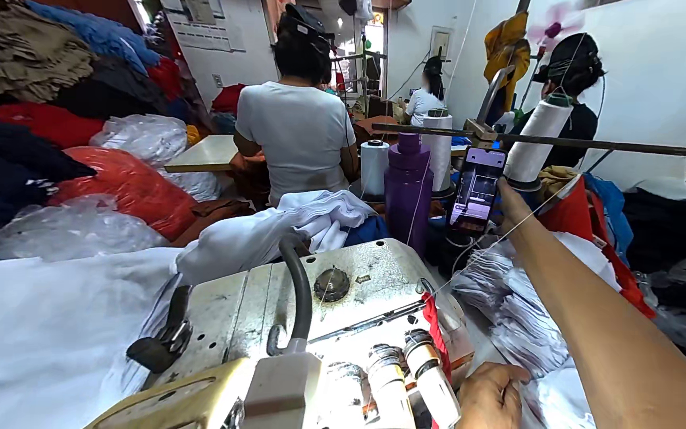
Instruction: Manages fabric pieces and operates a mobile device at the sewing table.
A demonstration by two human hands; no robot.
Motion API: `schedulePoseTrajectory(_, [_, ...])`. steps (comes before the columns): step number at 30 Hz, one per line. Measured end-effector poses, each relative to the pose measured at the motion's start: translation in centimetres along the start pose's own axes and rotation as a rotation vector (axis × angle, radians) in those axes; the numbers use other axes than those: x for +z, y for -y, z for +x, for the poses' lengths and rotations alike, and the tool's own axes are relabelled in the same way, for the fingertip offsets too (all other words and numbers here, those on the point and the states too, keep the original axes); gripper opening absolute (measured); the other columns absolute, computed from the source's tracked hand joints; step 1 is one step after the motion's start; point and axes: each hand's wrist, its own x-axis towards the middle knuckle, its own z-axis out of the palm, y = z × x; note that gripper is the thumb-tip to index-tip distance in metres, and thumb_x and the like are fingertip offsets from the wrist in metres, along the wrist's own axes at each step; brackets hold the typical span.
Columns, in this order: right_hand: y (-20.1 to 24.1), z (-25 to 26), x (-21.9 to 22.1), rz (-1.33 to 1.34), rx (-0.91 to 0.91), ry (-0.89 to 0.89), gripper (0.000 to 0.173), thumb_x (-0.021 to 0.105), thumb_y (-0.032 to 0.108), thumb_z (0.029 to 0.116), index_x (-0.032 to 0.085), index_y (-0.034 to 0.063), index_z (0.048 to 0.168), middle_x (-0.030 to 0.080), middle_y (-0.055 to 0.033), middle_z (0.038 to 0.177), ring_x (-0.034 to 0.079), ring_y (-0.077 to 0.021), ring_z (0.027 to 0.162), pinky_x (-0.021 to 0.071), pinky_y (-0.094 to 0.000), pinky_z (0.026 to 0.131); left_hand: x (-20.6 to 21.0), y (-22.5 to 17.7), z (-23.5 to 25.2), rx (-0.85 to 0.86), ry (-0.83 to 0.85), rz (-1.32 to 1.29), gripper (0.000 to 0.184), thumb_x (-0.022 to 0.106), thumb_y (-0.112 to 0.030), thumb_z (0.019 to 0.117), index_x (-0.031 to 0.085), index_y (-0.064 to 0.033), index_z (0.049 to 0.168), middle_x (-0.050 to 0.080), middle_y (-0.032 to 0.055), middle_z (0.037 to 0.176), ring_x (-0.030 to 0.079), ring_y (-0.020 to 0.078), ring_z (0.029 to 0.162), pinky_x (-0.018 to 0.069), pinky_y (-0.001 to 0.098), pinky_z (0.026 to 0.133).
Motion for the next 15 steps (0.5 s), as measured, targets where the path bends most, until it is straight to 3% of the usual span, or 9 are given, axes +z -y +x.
schedulePoseTrajectory(5, [-0.5,0.3,-0.4,0.002,-0.03,0.001,0.069,0.037,0.054,0.1079,0.03,0.0084,0.159,0.037,-0.0233,0.159,0.038,-0.0426,0.143,0.0333,-0.0671,0.108,0.0,0.0,0.1,-0.012,0.006,0.009,0.03,0.048,0.001,0.101,0.071,0.0059,0.12,0.07,0.0237,0.12,0.067,0.0312,0.114,0.0494,0.044,0.102])
schedulePoseTrajectory(7, [-1.0,0.3,-0.1,0.003,-0.055,0.012,0.064,0.047,0.042,0.1079,0.031,0.0042,0.157,0.038,-0.0246,0.157,0.04,-0.0414,0.141,0.0357,-0.0641,0.107,0.0,0.1,0.1,-0.013,0.006,0.014,0.03,0.048,0.001,0.1011,0.072,0.0047,0.12,0.07,0.0227,0.119,0.067,0.0301,0.114,0.0495,0.0433,0.101])
schedulePoseTrajectory(10, [-1.1,-0.1,0.3,-0.057,-0.074,-0.003,0.067,0.064,0.01,0.0978,0.032,0.0021,0.157,0.044,-0.0265,0.152,0.046,-0.0396,0.136,0.0408,-0.0599,0.105,0.0,0.0,0.1,-0.016,0.0,0.012,0.03,0.049,0.001,0.1007,0.072,0.0044,0.119,0.071,0.0226,0.118,0.067,0.0298,0.113,0.0495,0.0427,0.101])
schedulePoseTrajectory(15, [-2.2,-0.2,0.3,-0.046,-0.048,-0.01,0.074,0.066,-0.004,0.0926,0.03,0.0022,0.157,0.044,-0.027,0.151,0.05,-0.0366,0.133,0.0447,-0.0521,0.105,0.0,0.0,0.1,-0.01,0.016,0.017,0.03,0.048,0.001,0.1013,0.072,0.0048,0.12,0.07,0.023,0.119,0.066,0.0297,0.114,0.0491,0.0419,0.101])
